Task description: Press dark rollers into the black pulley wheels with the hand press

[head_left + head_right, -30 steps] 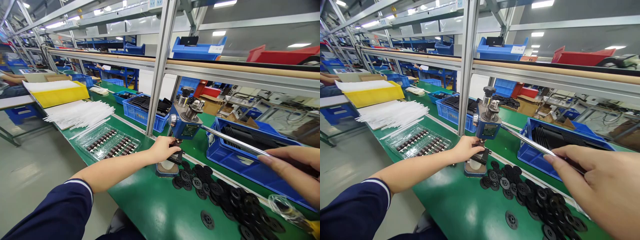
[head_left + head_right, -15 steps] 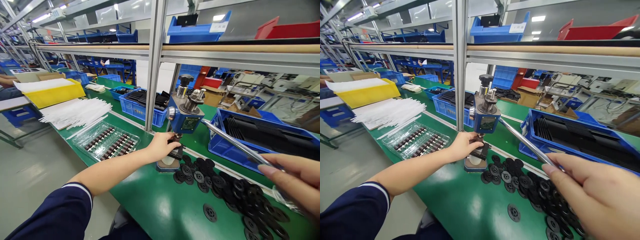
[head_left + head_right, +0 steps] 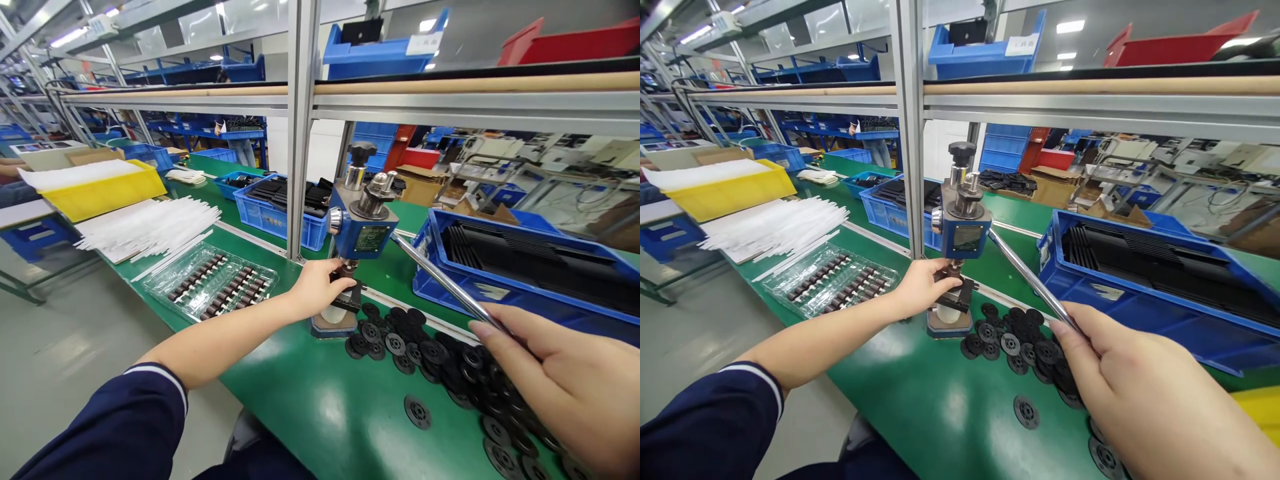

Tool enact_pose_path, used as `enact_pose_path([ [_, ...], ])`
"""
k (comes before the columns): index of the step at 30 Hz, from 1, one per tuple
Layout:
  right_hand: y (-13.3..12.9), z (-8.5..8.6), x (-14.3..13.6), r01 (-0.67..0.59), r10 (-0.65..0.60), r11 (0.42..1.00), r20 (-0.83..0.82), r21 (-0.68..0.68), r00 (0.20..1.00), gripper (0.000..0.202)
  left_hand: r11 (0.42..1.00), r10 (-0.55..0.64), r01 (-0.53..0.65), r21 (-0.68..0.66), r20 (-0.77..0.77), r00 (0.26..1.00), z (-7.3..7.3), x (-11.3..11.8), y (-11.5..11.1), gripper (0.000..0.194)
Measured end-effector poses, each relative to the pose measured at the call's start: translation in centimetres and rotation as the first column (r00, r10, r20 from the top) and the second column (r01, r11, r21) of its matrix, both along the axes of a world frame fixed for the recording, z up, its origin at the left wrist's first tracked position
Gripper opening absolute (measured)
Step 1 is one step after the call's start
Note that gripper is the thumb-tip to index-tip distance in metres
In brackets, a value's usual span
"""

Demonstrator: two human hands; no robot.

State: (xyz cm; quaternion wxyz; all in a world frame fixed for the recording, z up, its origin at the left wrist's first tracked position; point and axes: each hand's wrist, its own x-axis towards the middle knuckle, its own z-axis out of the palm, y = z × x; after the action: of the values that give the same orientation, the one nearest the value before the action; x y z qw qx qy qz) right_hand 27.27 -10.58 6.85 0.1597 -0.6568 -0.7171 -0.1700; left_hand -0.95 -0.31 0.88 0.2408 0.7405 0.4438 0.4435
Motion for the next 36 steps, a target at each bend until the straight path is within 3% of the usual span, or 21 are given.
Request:
enact_pose_path([
  [2, -0.2, 0.3, -0.3, -0.027, 0.028, 0.999, 0.045, -0.033, 0.999, 0.048, 1.0, 0.025, -0.024, 0.007, -0.018, 1.0, 0.0, 0.1, -0.1, 0.022],
  [5, -0.5, 0.4, -1.1, 0.077, -0.074, 0.997, 0.075, -0.031, 0.994, 0.047, 0.999, 0.027, -0.026, 0.021, -0.037, 0.999, 0.0, 0.1, -0.1, 0.018],
  [7, -0.7, 0.6, -1.8, 0.118, -0.112, 0.988, 0.065, -0.1, 0.992, 0.047, 1.0, 0.02, -0.019, 0.023, -0.039, 0.999, 0.0, 0.1, -0.1, 0.016],
  [10, -0.8, 1.1, -2.4, 0.079, -0.074, 0.975, 0.029, -0.207, 0.997, 0.046, 1.0, 0.02, -0.02, 0.023, -0.033, 0.999, -0.1, 0.1, -0.1, 0.016],
  [19, -1.2, -1.1, -3.4, 0.097, -0.085, 0.989, 0.101, -0.111, 0.991, 0.041, 0.998, 0.044, -0.043, 0.037, -0.054, 0.998, -0.3, 0.2, -0.2, 0.015],
  [27, -1.0, 0.5, -2.9, 0.055, -0.06, 0.984, -0.027, -0.169, 0.998, 0.038, 0.994, 0.089, -0.084, 0.069, -0.069, 0.994, 0.0, 0.3, -0.4, 0.015],
  [30, -1.1, -0.5, -3.2, 0.107, -0.103, 0.984, 0.035, -0.141, 0.994, 0.037, 0.995, 0.083, -0.078, 0.069, -0.076, 0.994, -0.1, 0.3, -0.2, 0.015],
  [36, -1.0, -3.6, -4.5, 0.091, -0.103, 0.993, 0.16, 0.075, 0.982, 0.029, 0.998, 0.062, -0.06, 0.029, -0.071, 0.996, 0.0, 0.1, -0.2, 0.015],
])
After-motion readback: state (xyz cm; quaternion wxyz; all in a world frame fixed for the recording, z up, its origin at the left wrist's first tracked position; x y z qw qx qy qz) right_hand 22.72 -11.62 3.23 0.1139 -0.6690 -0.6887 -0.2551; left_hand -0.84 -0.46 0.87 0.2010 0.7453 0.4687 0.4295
